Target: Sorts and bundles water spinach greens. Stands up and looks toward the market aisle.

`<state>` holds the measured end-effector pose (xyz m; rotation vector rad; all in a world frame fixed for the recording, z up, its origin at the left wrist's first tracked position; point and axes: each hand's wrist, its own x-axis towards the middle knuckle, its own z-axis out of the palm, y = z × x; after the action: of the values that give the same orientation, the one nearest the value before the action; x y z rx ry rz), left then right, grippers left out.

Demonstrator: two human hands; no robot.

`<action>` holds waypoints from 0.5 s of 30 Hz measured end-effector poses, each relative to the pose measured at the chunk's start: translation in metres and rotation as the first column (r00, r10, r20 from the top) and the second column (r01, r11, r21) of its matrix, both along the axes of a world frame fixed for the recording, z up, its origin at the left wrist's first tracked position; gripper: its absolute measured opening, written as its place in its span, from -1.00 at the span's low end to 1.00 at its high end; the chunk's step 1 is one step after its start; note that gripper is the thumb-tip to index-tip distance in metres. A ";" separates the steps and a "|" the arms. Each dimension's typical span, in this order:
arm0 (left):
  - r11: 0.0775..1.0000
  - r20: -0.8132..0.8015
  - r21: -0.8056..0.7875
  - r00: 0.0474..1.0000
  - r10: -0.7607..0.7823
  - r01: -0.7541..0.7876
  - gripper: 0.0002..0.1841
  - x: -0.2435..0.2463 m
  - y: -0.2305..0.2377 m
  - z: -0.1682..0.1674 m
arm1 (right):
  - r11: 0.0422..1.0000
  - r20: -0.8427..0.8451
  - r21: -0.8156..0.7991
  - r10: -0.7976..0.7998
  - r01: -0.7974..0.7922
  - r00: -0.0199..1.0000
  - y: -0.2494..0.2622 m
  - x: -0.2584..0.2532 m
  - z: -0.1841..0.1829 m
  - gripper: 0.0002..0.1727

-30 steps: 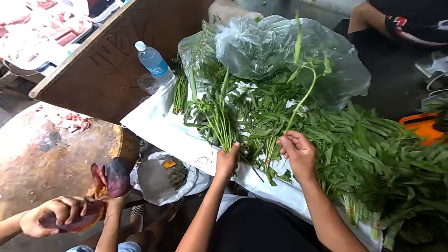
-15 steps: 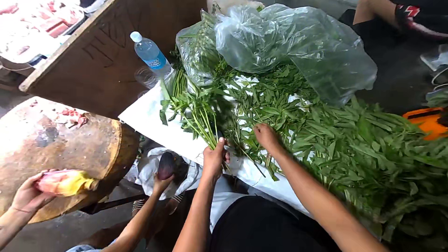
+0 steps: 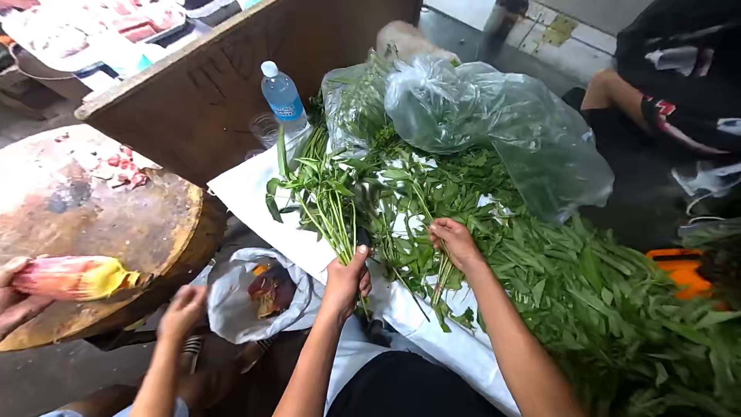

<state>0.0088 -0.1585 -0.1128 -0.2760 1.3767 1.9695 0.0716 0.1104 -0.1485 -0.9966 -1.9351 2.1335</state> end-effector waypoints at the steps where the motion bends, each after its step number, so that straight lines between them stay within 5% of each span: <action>1: 1.000 -0.004 0.007 1.000 -0.004 0.004 -0.71 -0.002 0.002 0.000 | 0.999 -0.038 -0.045 -0.011 0.010 0.999 0.001 0.004 0.005 -0.78; 9: 0.998 -0.025 0.029 0.998 -0.053 0.054 -0.72 0.000 0.015 -0.001 | 0.951 -0.155 -0.305 -0.109 0.057 0.982 0.001 0.034 0.009 -0.73; 12: 0.996 -0.019 0.036 0.996 -0.084 0.084 -0.73 0.006 0.017 -0.004 | 0.902 0.005 -0.387 -0.204 0.190 0.979 -0.005 0.038 -0.002 -0.69; 15: 0.994 -0.021 0.038 0.995 -0.102 0.103 -0.72 0.006 0.019 -0.005 | 0.893 0.016 -0.432 -0.135 0.128 0.991 -0.018 0.044 0.000 -0.66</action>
<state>0.0150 -0.1398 -0.1173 -0.1651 1.3362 1.9165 0.1158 0.0926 -0.1485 -1.1319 -1.3593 2.5359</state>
